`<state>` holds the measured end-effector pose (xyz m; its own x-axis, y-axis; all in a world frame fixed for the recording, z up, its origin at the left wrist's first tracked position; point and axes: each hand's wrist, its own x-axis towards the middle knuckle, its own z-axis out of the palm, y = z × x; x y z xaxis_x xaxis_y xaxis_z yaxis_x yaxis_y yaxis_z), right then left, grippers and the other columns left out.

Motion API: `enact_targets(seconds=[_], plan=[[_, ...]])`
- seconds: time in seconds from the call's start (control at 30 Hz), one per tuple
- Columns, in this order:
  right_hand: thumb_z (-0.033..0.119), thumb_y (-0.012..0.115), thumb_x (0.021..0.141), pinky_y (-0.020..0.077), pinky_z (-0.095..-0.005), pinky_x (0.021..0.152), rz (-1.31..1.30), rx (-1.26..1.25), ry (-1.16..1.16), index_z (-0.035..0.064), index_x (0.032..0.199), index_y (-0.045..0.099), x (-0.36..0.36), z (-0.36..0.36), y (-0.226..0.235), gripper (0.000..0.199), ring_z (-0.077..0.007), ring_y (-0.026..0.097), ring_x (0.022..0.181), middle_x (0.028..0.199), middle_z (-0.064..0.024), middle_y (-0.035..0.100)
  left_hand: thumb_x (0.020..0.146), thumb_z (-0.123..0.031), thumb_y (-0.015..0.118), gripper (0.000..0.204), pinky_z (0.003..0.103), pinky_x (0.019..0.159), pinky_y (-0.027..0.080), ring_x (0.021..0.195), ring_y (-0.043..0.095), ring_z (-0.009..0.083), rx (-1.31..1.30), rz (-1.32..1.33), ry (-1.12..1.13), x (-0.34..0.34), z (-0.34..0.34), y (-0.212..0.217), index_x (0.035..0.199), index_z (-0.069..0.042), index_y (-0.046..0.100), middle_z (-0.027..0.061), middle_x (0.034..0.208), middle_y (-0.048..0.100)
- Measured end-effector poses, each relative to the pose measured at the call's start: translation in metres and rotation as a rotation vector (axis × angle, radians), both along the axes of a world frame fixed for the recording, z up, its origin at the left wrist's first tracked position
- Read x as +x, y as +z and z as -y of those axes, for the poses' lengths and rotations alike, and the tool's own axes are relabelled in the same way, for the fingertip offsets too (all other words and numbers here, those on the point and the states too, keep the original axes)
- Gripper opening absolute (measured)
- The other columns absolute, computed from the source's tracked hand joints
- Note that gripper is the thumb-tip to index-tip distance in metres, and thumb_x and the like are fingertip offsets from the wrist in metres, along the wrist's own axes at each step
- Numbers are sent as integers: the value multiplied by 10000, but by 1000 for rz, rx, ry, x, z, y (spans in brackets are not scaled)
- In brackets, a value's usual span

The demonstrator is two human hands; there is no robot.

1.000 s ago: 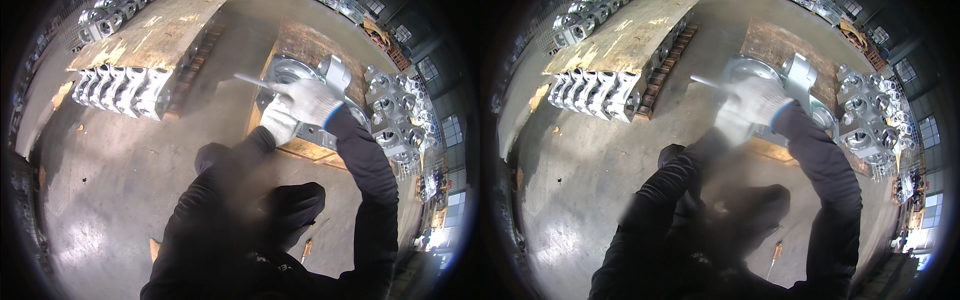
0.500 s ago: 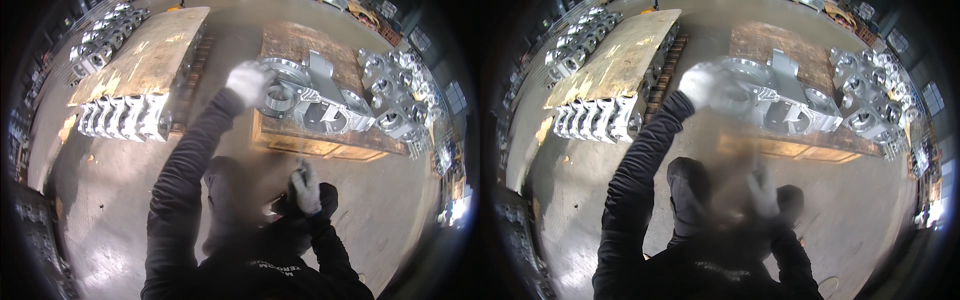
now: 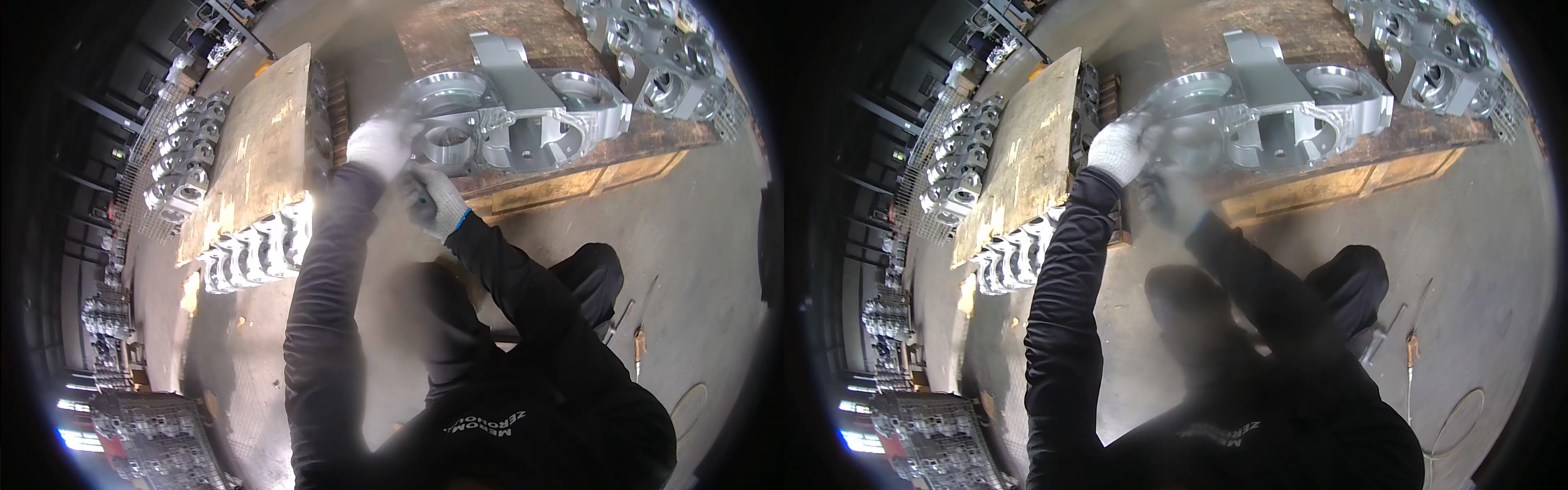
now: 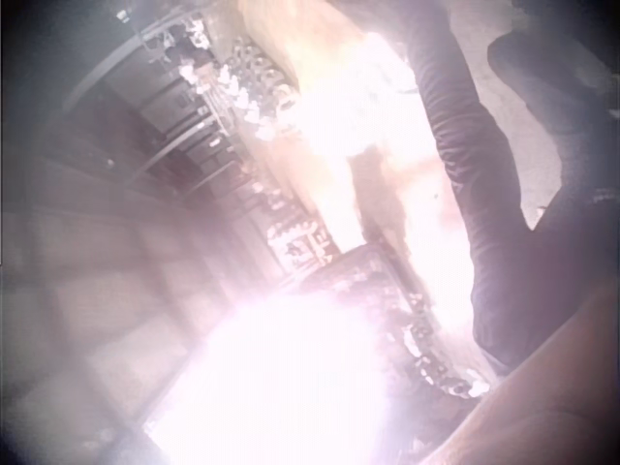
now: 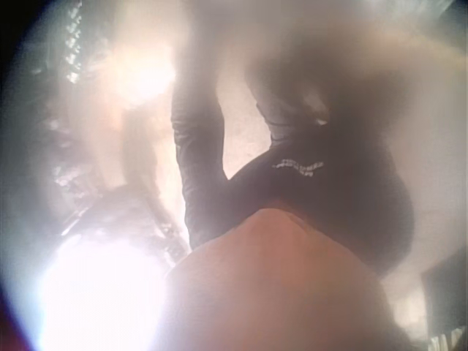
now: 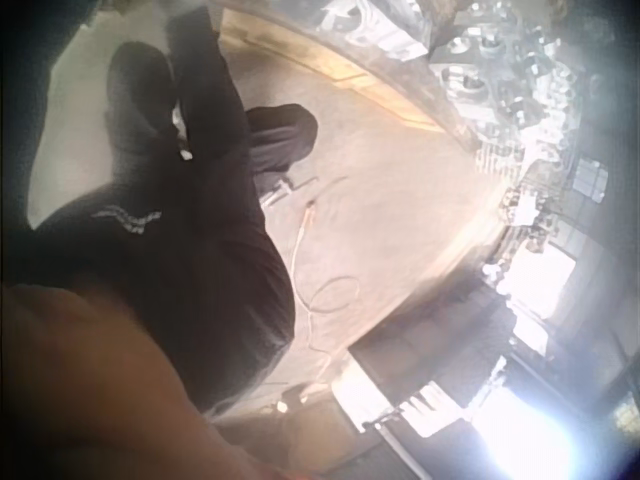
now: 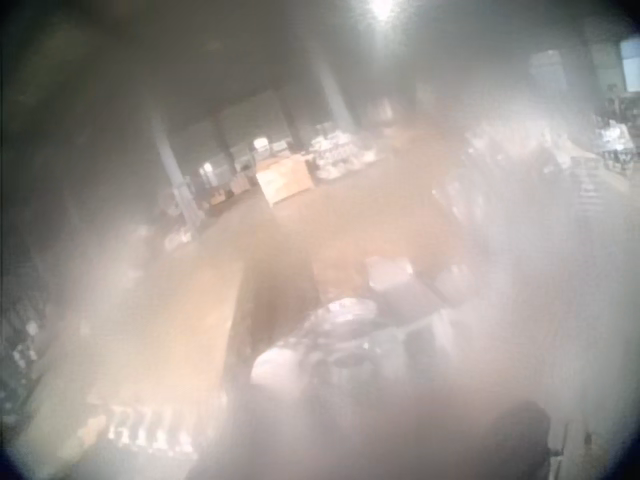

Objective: The person uses a hand file to smooth the edges and surfaces of a large metal casting. They repeatedly reposition the part on a wooden workbench to access different areas, filing along edges, inside holes, and flat faces.

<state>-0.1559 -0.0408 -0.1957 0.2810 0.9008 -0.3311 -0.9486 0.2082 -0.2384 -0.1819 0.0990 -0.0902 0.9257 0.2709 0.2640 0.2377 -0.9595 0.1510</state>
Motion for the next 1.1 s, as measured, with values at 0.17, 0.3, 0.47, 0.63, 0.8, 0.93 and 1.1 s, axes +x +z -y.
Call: enact_targets(seconds=[0.17,0.3,0.47,0.63,0.8,0.93,1.1], plan=[[320,581,1130,385,-184,394,-223,114,65,169,965,679,-14,12,24,244,-46,565,535,734,85,631,1043,-301,616,430,482,1074,540,1278,661,397,22,52,-35,0,1,3,1430,-120,664,203,1458,652],[362,623,1107,410,-183,414,-56,17,-32,160,911,654,-9,3,35,283,-47,584,549,698,74,614,1038,-262,666,364,438,1059,571,1246,697,400,-98,31,-12,3,1,5,1292,-13,740,230,1406,684],[325,655,1091,440,-193,435,21,-42,-3,146,903,640,-9,8,48,260,-45,581,550,740,50,646,1045,-315,637,409,487,1034,561,1210,694,416,-23,108,-31,5,6,7,1408,-133,684,219,1340,711],[359,673,1086,427,-197,427,92,-117,5,154,926,658,-7,17,43,260,-46,577,547,751,55,645,1061,-315,658,396,426,1094,547,1282,678,394,-116,-25,41,5,12,12,1303,-12,736,254,1380,689],[435,704,1055,425,-212,446,80,2,47,182,941,684,-13,26,28,278,-69,582,545,734,62,635,1079,-328,656,432,396,1128,522,1351,652,364,-146,-51,70,7,9,12,1371,-13,704,258,1417,674],[385,594,1110,515,-310,547,191,-195,5,156,1006,673,-15,27,31,264,-137,630,624,746,35,628,1087,-328,651,443,385,1149,507,1360,649,355,-150,-46,72,9,6,9,1396,-12,691,257,1428,671],[448,582,1114,519,-265,645,210,-121,65,147,1117,693,-6,11,29,321,-86,624,749,901,36,653,1076,-300,660,417,393,1107,532,1314,678,362,-93,-70,94,8,11,11,1395,-35,698,245,1398,693]])
